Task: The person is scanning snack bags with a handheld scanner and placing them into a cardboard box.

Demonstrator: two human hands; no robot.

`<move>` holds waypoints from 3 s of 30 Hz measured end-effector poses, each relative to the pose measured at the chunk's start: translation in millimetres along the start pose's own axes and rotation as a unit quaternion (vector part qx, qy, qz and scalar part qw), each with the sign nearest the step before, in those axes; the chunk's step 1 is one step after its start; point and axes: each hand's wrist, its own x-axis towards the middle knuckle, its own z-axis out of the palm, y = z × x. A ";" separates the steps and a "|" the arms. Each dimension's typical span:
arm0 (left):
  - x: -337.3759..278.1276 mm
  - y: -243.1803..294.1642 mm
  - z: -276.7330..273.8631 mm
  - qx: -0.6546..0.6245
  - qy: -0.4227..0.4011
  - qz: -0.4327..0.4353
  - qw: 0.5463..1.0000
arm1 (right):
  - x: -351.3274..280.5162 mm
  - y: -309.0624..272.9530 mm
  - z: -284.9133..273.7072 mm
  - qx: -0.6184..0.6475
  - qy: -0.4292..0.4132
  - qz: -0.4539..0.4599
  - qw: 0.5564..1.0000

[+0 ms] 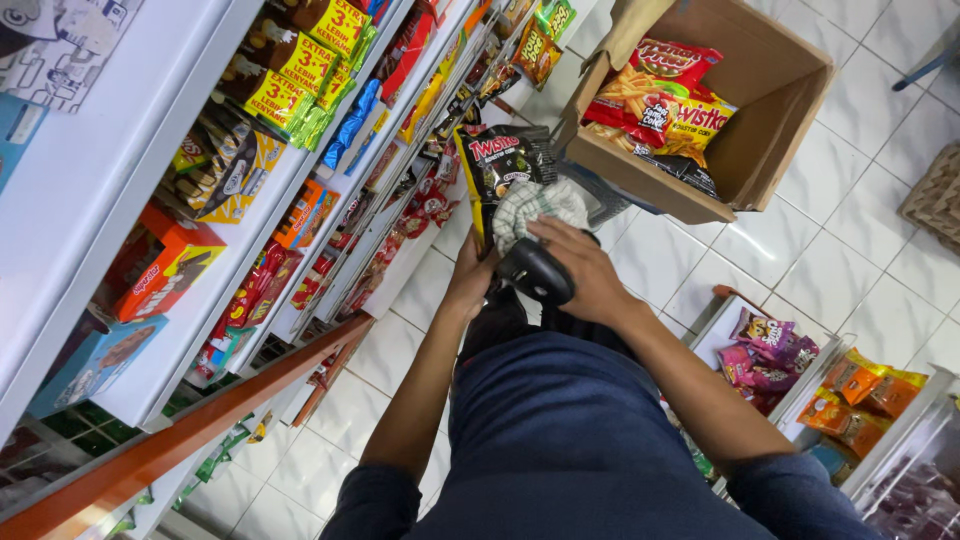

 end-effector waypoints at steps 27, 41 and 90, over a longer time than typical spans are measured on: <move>28.9 5.2 14.0 -0.301 -0.022 -0.175 0.937 | -20.3 31.7 5.2 -0.020 0.162 0.136 0.977; 29.6 10.2 12.3 -0.266 0.005 -0.174 0.948 | -26.5 110.0 -21.6 0.053 0.207 0.425 0.879; 36.4 19.9 63.9 -0.203 0.029 -0.055 0.977 | -33.5 1.2 -24.0 0.239 0.044 0.373 0.896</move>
